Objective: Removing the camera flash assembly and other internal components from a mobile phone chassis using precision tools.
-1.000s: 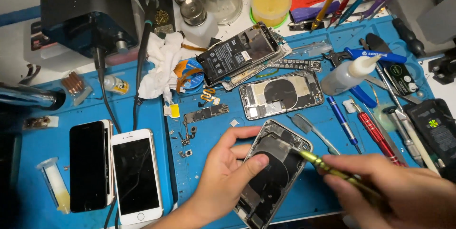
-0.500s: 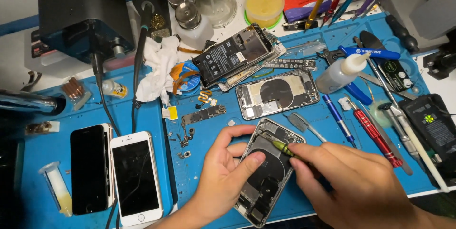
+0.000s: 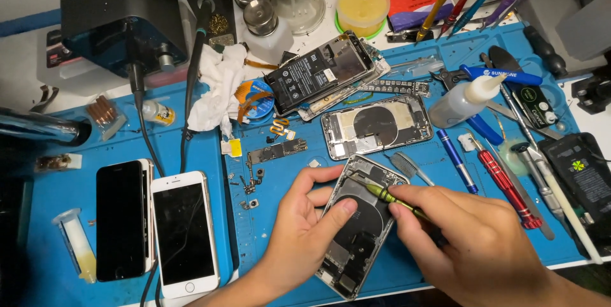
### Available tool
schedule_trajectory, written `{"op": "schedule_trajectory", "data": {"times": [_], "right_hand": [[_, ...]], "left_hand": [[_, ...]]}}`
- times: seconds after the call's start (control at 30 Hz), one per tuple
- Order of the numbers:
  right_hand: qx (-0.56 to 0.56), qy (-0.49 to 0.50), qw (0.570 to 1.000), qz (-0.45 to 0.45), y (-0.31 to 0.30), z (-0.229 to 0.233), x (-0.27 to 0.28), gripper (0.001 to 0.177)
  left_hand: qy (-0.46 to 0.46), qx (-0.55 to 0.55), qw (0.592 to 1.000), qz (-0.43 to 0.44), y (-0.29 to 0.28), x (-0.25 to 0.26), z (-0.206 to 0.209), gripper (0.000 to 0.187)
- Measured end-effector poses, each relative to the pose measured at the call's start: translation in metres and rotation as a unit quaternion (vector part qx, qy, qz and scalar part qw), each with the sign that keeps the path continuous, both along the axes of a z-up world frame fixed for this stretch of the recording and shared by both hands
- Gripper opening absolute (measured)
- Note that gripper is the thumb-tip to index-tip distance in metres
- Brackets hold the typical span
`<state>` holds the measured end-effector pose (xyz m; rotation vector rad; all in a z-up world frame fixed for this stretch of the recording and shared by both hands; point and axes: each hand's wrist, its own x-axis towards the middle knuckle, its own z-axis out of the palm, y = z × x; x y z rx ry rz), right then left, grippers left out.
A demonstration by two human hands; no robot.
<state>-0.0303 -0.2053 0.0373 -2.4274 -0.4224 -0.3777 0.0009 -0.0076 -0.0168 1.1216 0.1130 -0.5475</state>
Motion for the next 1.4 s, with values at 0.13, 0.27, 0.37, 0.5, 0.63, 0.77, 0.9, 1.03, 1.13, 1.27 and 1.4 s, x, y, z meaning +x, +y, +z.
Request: {"op": "schedule_trajectory", "data": {"times": [0.13, 0.27, 0.37, 0.5, 0.63, 0.77, 0.9, 1.03, 1.13, 1.27, 1.4], "right_hand": [[-0.003, 0.010, 1.000, 0.001, 0.000, -0.002, 0.001, 0.018], [0.005, 0.017, 1.000, -0.005, -0.001, -0.005, 0.002, 0.019], [0.010, 0.023, 1.000, -0.006, -0.003, -0.008, 0.002, 0.018], [0.042, 0.055, 0.998, -0.007, -0.004, -0.010, 0.001, 0.018], [0.103, 0.124, 0.987, -0.016, -0.005, -0.021, -0.002, 0.016], [0.160, 0.197, 0.967, -0.021, -0.007, -0.029, -0.005, 0.013], [0.195, 0.231, 0.953, -0.005, -0.007, -0.030, -0.007, 0.009], [0.211, 0.273, 0.939, -0.007, -0.006, -0.031, -0.006, 0.011], [0.215, 0.225, 0.950, -0.004, -0.005, -0.037, -0.005, 0.009], [0.194, 0.153, 0.969, 0.019, -0.002, -0.042, -0.002, 0.015], [0.195, 0.055, 0.977, 0.068, 0.003, -0.045, -0.002, 0.017]], "left_hand": [[0.006, 0.004, 1.000, 0.006, -0.001, -0.001, 0.000, 0.041], [0.005, 0.015, 1.000, 0.008, -0.001, -0.001, 0.002, 0.041], [0.004, 0.022, 1.000, 0.011, -0.001, -0.001, 0.003, 0.040], [-0.024, 0.054, 0.998, 0.010, 0.001, -0.001, 0.003, 0.029], [-0.059, 0.081, 0.995, -0.029, 0.005, 0.000, 0.014, 0.027], [-0.133, 0.213, 0.961, -0.118, 0.008, 0.003, 0.026, 0.018], [-0.135, 0.159, 0.967, -0.146, 0.007, 0.005, 0.031, 0.038], [-0.123, 0.130, 0.974, -0.141, 0.006, 0.002, 0.026, 0.038], [-0.118, 0.106, 0.979, -0.130, 0.003, -0.003, 0.023, 0.041], [-0.104, 0.083, 0.983, -0.123, 0.002, -0.006, 0.022, 0.043], [-0.110, 0.110, 0.979, -0.130, 0.004, -0.005, 0.028, 0.040]]}}
